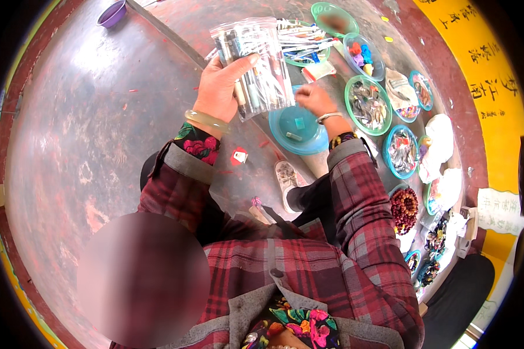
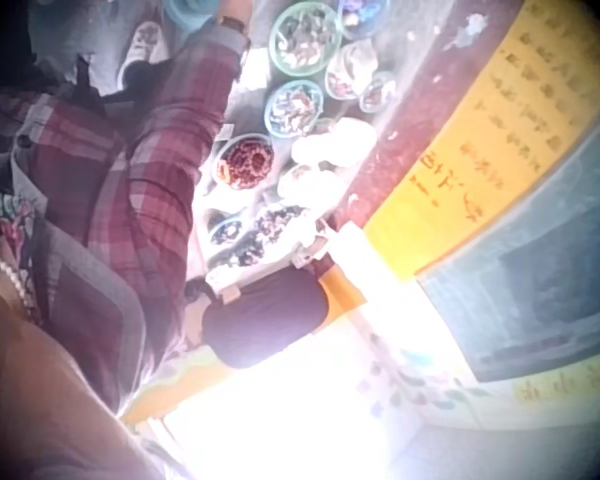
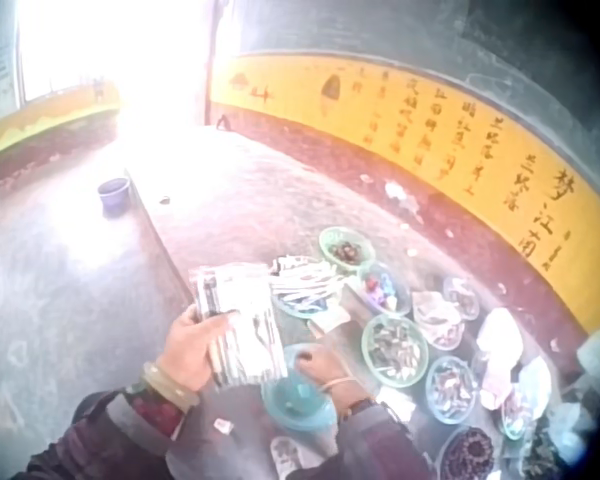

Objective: The person sits on the floor and packs small, individually wrapped items into clear plastic bags. They pick up items from a blue bowl and place them into bags held in their left hand, then set the filled bags aside.

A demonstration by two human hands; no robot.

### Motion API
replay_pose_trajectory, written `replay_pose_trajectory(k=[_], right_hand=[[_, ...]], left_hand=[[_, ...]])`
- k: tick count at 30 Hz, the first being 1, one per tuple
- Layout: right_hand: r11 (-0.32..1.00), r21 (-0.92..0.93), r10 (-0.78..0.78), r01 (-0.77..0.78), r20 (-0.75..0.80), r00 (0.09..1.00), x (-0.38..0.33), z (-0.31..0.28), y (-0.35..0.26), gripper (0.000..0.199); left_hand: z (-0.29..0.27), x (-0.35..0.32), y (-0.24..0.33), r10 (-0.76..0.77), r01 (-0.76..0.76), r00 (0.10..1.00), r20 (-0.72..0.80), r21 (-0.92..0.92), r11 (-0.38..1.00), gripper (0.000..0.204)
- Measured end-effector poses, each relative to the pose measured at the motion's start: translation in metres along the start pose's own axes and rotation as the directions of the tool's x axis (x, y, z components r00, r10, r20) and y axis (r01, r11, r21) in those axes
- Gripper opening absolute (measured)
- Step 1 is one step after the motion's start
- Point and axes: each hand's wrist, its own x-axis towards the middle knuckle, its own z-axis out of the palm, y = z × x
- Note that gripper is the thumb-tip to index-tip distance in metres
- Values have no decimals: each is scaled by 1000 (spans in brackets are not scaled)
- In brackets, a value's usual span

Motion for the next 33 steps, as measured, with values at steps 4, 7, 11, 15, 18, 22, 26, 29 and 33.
replay_pose_trajectory(k=[4,7,11,15,18,22,26,29,33], right_hand=[[750,-661,205,-32,186,961,-6,50,54,22],[643,-755,331,-127,124,935,-20,81,60,23],[648,-748,314,-144,90,945,-22,97,68,22],[768,-616,255,-172,48,966,-11,85,55,16],[917,147,328,-370,251,911,9,49,30,29],[530,845,26,-71,67,997,-23,-2,-73,49],[242,969,-210,41,11,978,-61,-32,-108,36],[171,977,-214,128,-90,973,-77,-30,-113,34],[103,986,-284,129,-95,954,-77,-32,-111,31]], left_hand=[[-9,3,11,46,-46,999,2,-13,999,23],[-10,3,21,74,-74,997,-21,-40,996,23],[-15,4,27,39,-42,999,-34,-81,996,24],[-10,1,29,39,-37,999,11,-124,992,22],[-12,3,25,23,-24,1000,-13,-131,991,23],[-13,-1,28,9,-11,1000,-16,-137,991,23],[-14,1,20,-60,53,998,-30,-190,980,22],[-11,3,16,-119,109,992,-33,-227,968,22],[-4,2,10,-163,155,986,-17,-230,961,22]])
